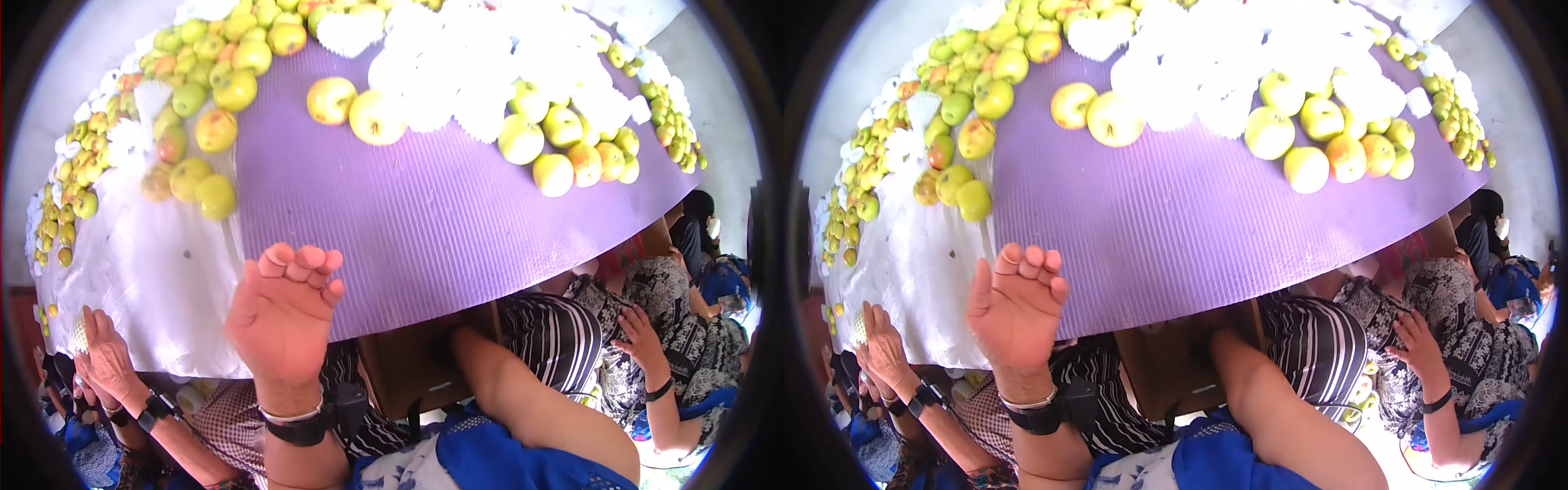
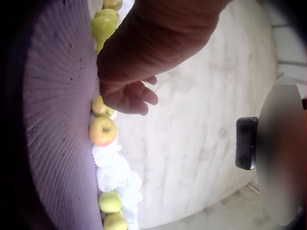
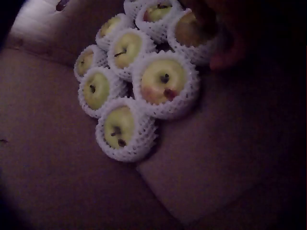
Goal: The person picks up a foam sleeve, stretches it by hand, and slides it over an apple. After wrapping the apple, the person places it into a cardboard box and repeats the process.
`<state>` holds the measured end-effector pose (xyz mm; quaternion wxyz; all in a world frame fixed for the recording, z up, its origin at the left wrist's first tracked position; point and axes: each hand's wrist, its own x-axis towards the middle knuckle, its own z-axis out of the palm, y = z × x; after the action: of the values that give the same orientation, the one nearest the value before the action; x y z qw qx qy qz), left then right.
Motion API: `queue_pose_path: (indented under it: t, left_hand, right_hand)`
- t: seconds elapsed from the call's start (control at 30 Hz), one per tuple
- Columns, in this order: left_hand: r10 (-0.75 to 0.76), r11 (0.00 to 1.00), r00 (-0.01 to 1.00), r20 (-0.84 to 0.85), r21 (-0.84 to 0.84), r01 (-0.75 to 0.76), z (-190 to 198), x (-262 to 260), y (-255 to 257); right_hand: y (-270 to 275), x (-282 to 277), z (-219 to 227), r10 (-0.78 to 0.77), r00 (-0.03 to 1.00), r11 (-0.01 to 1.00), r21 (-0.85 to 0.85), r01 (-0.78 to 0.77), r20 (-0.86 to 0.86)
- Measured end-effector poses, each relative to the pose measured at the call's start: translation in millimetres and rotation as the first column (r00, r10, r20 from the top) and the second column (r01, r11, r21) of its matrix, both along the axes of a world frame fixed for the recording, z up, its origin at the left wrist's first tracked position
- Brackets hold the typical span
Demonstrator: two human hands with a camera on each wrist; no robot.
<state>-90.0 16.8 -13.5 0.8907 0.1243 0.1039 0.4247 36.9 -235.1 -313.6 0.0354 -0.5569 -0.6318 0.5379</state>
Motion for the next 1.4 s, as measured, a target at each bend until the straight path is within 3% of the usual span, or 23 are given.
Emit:
queue_pose_path:
  t: [0.23,0.37,0.43,0.5,0.57,0.6,0.63,0.67,0.7,0.77,0.8,0.87,0.9,0.97,1.03,1.1,1.13,1.17,1.2,1.23,1.3,1.37,1.4]
  left_hand:
    - [0.04,0.995,0.996,-0.085,-0.088,-0.047,1.7,4.4,3.5]
    - [0.047,0.995,0.998,-0.03,-0.088,-0.05,-1.3,1.7,6.4]
    - [0.069,0.99,0.995,-0.071,-0.121,-0.077,-0.8,1.3,6.8]
    - [0.08,0.989,0.994,-0.072,-0.121,-0.088,0.2,0.9,6.8]
    - [0.085,0.987,0.993,-0.078,-0.126,-0.095,-1.6,2.1,5.2]
    - [0.1,0.985,0.987,-0.122,-0.127,-0.115,-2.7,3.5,4.9]
    - [0.117,0.983,0.979,-0.166,-0.122,-0.138,-2.5,5.6,6.3]
    - [0.126,0.983,0.979,-0.159,-0.111,-0.145,-2.6,8.2,6.6]
    - [0.13,0.981,0.969,-0.211,-0.111,-0.156,-3.2,11.7,5.3]
    - [0.144,0.979,0.954,-0.265,-0.103,-0.176,-0.5,18.7,1.4]
    - [0.145,0.982,0.937,-0.318,-0.069,-0.176,1.3,22.4,-0.4]
    - [0.152,0.984,0.912,-0.38,-0.029,-0.176,3.4,26.6,-1.7]
    - [0.157,0.985,0.906,-0.394,-0.003,-0.172,3.8,27.7,-2.2]
    - [0.164,0.985,0.897,-0.411,0.027,-0.168,6.2,29.8,-1.7]
    - [0.179,0.984,0.882,-0.437,0.069,-0.165,9.1,31.1,-1.9]
    - [0.2,0.979,0.873,-0.445,0.11,-0.169,9.9,33.0,-1.8]
    - [0.218,0.975,0.864,-0.453,0.147,-0.169,10.1,34.1,-3.3]
    - [0.217,0.975,0.862,-0.457,0.144,-0.169,11.9,35.8,-4.8]
    - [0.227,0.972,0.85,-0.475,0.169,-0.166,14.7,37.8,-5.5]
    - [0.24,0.967,0.837,-0.492,0.194,-0.164,16.8,38.9,-6.6]
    - [0.2,0.977,0.841,-0.503,0.171,-0.13,14.8,42.0,-7.5]
    - [0.164,0.984,0.845,-0.509,0.148,-0.101,13.2,47.3,-9.4]
    - [0.144,0.982,0.853,-0.502,0.178,-0.061,12.4,50.8,-11.5]
  right_hand:
    - [52.0,18.0,84.4,0.188,0.937,0.97,0.095,-0.224,0.294]
    - [57.4,9.6,134.1,0.292,0.85,0.935,0.058,-0.351,0.439]
    - [72.4,3.2,160.8,0.473,0.868,0.872,0.063,-0.486,0.149]
    - [97.4,8.6,257.5,0.356,0.922,0.931,0.14,-0.336,-0.155]
    - [124.2,36.4,336.7,-0.044,0.92,0.991,-0.137,-0.01,-0.389]
    - [130.9,46.8,349.2,-0.236,0.92,0.966,0.03,0.258,-0.312]
    - [137.9,55.9,359.1,-0.426,0.863,0.846,0.217,0.486,-0.272]
    - [151.7,70.9,353.1,-0.495,0.844,0.678,0.515,0.524,-0.207]
    - [169.3,89.3,337.9,-0.57,0.804,0.442,0.761,0.476,-0.172]
    - [197.5,119.9,319.4,-0.698,0.714,0.249,0.917,0.312,-0.054]
    - [208.6,129.8,310.5,-0.693,0.718,0.243,0.917,0.315,-0.063]
    - [225.7,143.4,292.4,-0.804,0.594,0.178,0.957,0.229,0.007]
    - [230.7,147.6,284.3,-0.804,0.595,0.173,0.956,0.236,-0.001]
    - [240.6,156.3,269.6,-0.815,0.579,0.25,0.902,0.353,-0.001]
    - [243.2,164.6,266.4,-0.826,0.563,0.233,0.93,0.284,0.035]
    - [234.9,170.3,276.3,-0.749,0.599,0.045,0.88,0.474,-0.284]
    - [229.3,162.8,295.3,-0.732,0.584,-0.021,0.868,0.496,-0.351]
    - [220.8,153.7,313.1,-0.733,0.583,-0.017,0.866,0.499,-0.35]
    - [212.7,144.5,329.9,-0.664,0.508,0.014,0.671,0.741,-0.548]
    - [207.0,137.4,339.5,-0.599,0.372,0.074,0.413,0.908,-0.709]
    - [197.1,128.0,339.0,-0.535,0.34,0.107,0.337,0.935,-0.773]
    - [187.9,119.5,333.7,-0.325,-0.002,0.358,-0.125,0.925,-0.946]
    - [186.3,114.6,328.6,-0.314,-0.108,0.448,-0.247,0.859,-0.943]
